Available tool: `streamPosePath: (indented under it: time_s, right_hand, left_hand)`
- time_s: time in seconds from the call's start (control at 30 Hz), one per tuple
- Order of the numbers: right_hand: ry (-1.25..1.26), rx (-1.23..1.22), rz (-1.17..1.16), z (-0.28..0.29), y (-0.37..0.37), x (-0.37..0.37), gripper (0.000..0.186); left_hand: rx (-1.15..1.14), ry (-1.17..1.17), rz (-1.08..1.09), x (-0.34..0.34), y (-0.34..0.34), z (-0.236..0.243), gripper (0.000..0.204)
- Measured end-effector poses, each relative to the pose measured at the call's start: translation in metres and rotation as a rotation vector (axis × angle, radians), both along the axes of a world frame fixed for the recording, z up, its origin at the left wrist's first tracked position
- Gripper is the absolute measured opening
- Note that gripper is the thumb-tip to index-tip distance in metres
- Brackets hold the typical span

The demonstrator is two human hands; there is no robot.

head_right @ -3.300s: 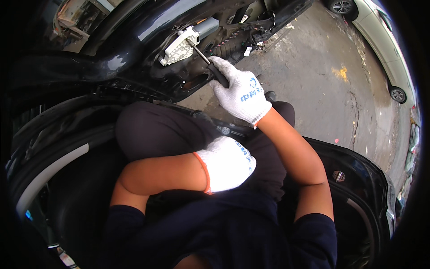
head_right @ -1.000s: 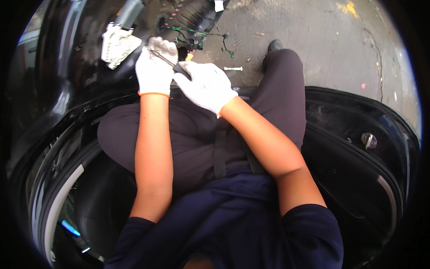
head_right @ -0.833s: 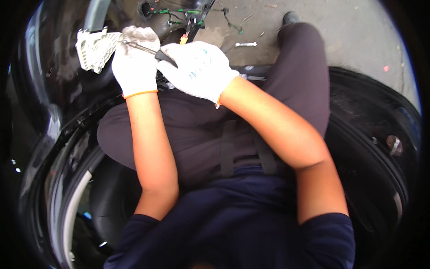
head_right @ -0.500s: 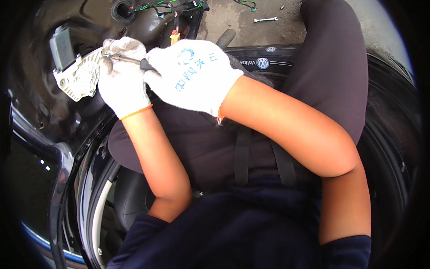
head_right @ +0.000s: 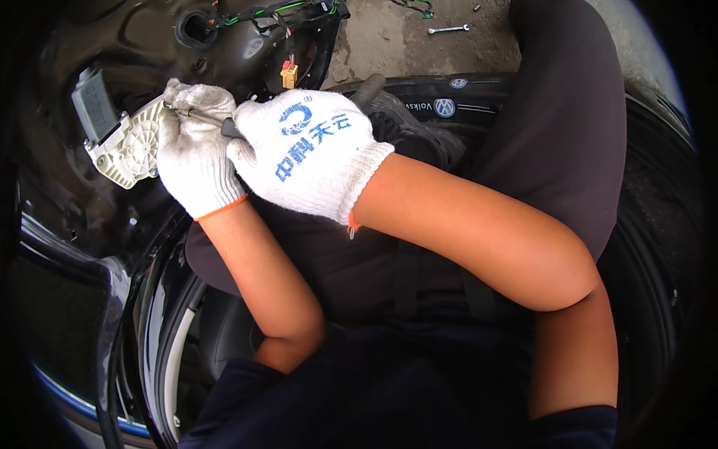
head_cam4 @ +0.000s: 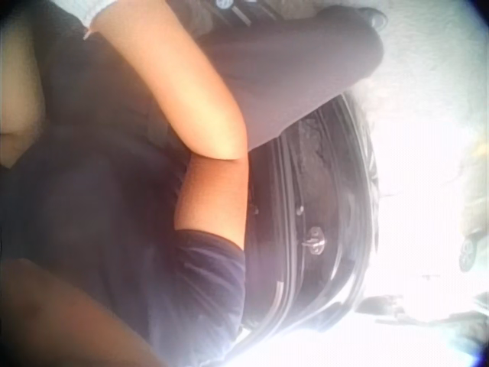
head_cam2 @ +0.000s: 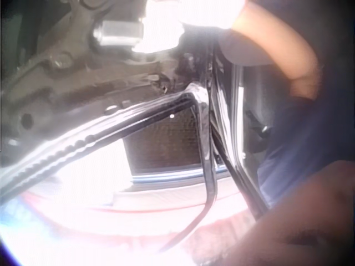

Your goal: The person uses a screwdriver to remove screws from a white plastic bracket attached to the interior frame of a car door. They repeatedly loosen and remove screws, then place them on the ground. The door panel is removed, exposing wiring and internal components.

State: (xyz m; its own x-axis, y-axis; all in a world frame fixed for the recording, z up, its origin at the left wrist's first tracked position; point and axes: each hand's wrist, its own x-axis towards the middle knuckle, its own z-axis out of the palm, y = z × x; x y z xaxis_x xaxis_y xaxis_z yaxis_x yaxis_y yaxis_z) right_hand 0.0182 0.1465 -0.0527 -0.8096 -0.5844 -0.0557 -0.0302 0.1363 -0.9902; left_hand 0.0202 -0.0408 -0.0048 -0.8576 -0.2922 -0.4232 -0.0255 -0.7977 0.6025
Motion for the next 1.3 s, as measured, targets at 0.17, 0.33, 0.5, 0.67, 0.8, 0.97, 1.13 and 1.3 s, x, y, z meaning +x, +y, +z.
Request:
streamPosePath:
  time_s: [0.17,0.33,0.5,0.67,0.8,0.97,1.13,1.3]
  right_hand:
    - [-0.064,-0.022,0.005,0.005,0.003,-0.004,0.037]
    - [-0.041,-0.064,-0.015,0.007,-0.002,-0.008,0.037]
    - [0.007,-0.041,-0.003,0.005,0.004,-0.018,0.039]
    - [-0.548,-0.418,-0.01,0.008,0.012,-0.032,0.049]
    - [-1.146,-0.792,-0.039,0.014,0.021,-0.018,0.045]
    - [0.645,0.088,-0.191,0.009,0.018,-0.01,0.044]
    - [-0.051,0.033,-0.023,0.008,0.012,-0.03,0.048]
    - [-1.436,-0.448,0.008,0.019,0.013,-0.026,0.058]
  left_hand:
    - [0.032,-0.001,0.011,-0.001,0.001,0.0,0.036]
    - [0.037,-0.013,0.014,-0.003,0.004,0.003,0.04]
    - [-0.008,-0.027,0.088,-0.004,0.012,-0.002,0.041]
    - [0.081,0.042,0.137,-0.011,0.021,-0.006,0.03]
    - [0.08,0.037,0.196,-0.016,0.03,-0.014,0.025]
    - [0.061,0.054,0.295,-0.013,0.037,-0.022,0.025]
    - [0.066,0.107,0.331,-0.02,0.04,-0.025,0.024]
    - [0.037,0.02,0.356,-0.021,0.04,-0.023,0.027]
